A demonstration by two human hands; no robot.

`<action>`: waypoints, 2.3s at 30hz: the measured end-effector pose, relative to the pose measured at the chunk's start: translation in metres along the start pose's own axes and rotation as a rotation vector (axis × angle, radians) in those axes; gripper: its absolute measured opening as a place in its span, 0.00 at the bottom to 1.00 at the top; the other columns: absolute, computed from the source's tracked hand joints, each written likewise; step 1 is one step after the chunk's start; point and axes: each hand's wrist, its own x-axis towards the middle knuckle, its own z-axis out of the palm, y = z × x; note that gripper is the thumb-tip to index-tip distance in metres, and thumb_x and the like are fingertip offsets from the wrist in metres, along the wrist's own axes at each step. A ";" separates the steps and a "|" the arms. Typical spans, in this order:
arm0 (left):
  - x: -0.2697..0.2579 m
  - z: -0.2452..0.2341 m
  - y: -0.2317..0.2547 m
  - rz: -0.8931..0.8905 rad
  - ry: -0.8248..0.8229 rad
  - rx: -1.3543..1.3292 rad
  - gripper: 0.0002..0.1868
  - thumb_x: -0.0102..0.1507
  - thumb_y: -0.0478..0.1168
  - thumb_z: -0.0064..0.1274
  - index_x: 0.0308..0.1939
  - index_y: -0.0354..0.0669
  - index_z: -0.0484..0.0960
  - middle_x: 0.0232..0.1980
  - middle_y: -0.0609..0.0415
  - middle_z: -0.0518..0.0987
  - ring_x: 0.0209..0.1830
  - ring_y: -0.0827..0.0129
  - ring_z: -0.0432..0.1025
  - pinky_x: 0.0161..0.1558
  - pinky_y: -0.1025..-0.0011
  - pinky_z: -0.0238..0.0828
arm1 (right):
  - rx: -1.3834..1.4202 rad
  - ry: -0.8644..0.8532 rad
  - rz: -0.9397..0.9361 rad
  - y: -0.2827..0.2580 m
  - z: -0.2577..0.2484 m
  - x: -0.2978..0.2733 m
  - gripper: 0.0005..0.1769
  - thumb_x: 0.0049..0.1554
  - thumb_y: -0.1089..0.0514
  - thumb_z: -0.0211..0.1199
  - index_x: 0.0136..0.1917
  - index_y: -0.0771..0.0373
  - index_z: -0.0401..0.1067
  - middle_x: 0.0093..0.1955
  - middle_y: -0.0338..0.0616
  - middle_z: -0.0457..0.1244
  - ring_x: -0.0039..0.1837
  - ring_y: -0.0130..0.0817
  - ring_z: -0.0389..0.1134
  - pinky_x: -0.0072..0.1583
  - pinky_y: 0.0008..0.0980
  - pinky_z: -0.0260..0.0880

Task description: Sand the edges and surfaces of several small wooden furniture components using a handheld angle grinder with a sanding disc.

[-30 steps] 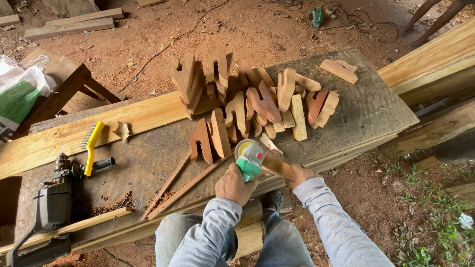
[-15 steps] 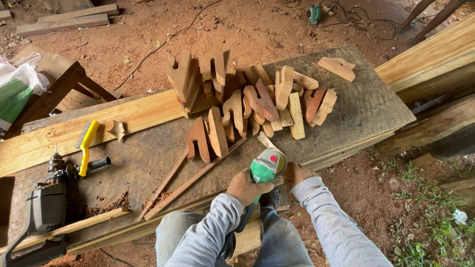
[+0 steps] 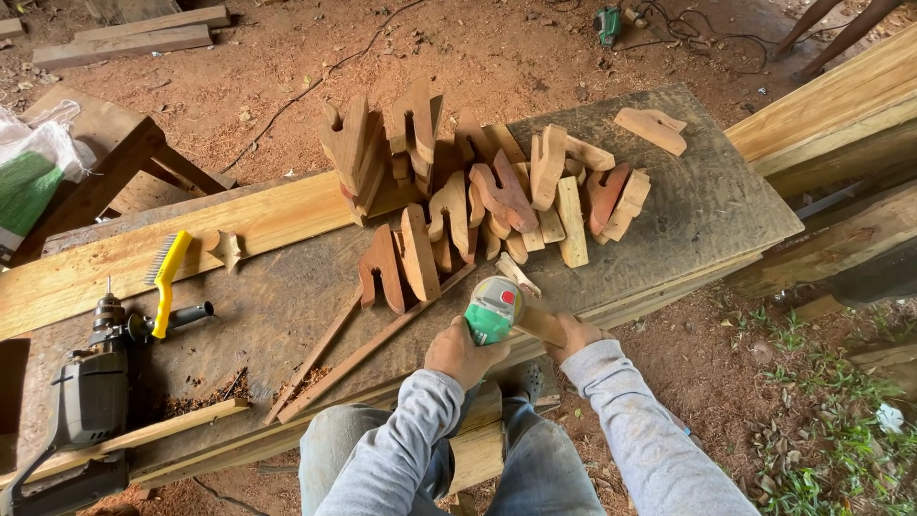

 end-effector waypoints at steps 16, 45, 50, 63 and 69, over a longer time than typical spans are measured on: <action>-0.009 -0.017 -0.006 0.003 0.167 0.044 0.33 0.54 0.63 0.58 0.50 0.43 0.70 0.50 0.38 0.81 0.57 0.42 0.76 0.58 0.50 0.73 | 0.322 0.129 -0.042 -0.002 -0.006 -0.011 0.26 0.46 0.39 0.69 0.56 0.40 0.69 0.52 0.44 0.71 0.54 0.50 0.75 0.58 0.43 0.74; -0.034 -0.013 0.020 0.122 -0.104 -0.307 0.27 0.50 0.45 0.65 0.51 0.40 0.80 0.39 0.53 0.86 0.34 0.68 0.80 0.40 0.74 0.78 | 0.416 0.162 -0.214 -0.011 -0.053 -0.046 0.29 0.41 0.54 0.76 0.56 0.48 0.72 0.49 0.40 0.70 0.50 0.45 0.74 0.49 0.42 0.76; -0.029 -0.012 0.013 0.125 0.020 -0.245 0.27 0.48 0.48 0.66 0.48 0.42 0.81 0.37 0.54 0.87 0.30 0.67 0.80 0.37 0.73 0.78 | 0.379 0.184 -0.238 -0.007 -0.033 -0.039 0.28 0.41 0.48 0.76 0.53 0.47 0.70 0.45 0.38 0.70 0.44 0.44 0.74 0.44 0.41 0.75; -0.011 0.006 -0.013 0.139 0.288 0.234 0.29 0.52 0.60 0.68 0.36 0.45 0.72 0.29 0.51 0.83 0.20 0.62 0.78 0.25 0.66 0.78 | 0.371 0.115 -0.254 -0.015 -0.056 -0.046 0.21 0.43 0.52 0.73 0.49 0.44 0.70 0.46 0.38 0.70 0.47 0.42 0.75 0.49 0.44 0.75; -0.008 0.002 -0.019 0.216 0.374 0.318 0.29 0.54 0.60 0.67 0.37 0.44 0.69 0.27 0.54 0.80 0.15 0.65 0.74 0.21 0.68 0.75 | 0.312 0.117 -0.292 -0.012 -0.048 -0.036 0.19 0.46 0.51 0.72 0.50 0.43 0.68 0.45 0.37 0.70 0.44 0.39 0.76 0.44 0.41 0.78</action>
